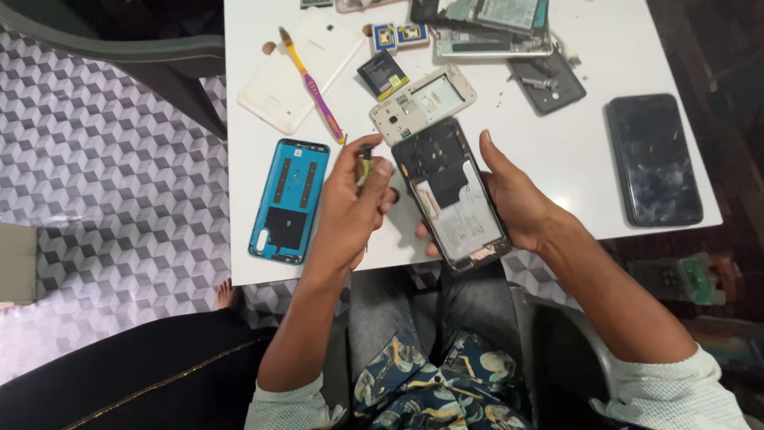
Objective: The person uses a screwdriver to remove screws from the internal frame of a disassembled smartphone. They work on the lower section of the device, carefully unscrewing multiple fasteners while holding the phone steady.
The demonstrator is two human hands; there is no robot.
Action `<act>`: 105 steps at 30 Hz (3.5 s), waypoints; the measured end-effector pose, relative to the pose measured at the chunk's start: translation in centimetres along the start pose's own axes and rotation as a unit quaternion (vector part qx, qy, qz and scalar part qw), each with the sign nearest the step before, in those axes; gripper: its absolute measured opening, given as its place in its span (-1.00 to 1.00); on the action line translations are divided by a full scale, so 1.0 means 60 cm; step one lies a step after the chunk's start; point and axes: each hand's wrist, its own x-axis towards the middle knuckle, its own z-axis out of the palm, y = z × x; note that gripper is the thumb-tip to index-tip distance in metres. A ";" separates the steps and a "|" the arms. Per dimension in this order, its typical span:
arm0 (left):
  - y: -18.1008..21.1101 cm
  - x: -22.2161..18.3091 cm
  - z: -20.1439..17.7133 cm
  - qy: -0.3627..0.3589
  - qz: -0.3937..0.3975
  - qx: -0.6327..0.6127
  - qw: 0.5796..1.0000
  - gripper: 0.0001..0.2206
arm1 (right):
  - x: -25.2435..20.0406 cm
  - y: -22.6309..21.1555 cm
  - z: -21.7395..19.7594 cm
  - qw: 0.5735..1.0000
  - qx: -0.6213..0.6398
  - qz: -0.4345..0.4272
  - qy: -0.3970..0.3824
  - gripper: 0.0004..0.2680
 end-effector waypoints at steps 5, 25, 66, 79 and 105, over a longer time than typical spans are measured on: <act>-0.008 0.017 0.001 -0.047 -0.054 -0.025 0.997 -0.66 | -0.012 -0.012 -0.020 0.997 -0.066 0.046 0.008 -0.21; -0.034 0.004 0.003 0.045 0.019 -0.097 0.994 -0.74 | -0.022 0.003 -0.105 0.995 0.063 -0.057 -0.044 -0.13; -0.080 -0.076 0.063 -0.033 -0.056 -0.181 0.981 -0.70 | 0.020 0.083 0.020 0.814 0.383 -0.436 0.042 -0.23; 0.005 -0.041 -0.005 -0.010 0.208 -0.083 0.974 -0.26 | 0.007 0.072 0.015 0.869 0.275 -0.402 0.084 -0.03; -0.028 0.007 -0.026 -0.038 0.322 0.097 0.941 -0.46 | 0.030 0.056 0.006 0.851 0.335 -0.387 0.115 -0.12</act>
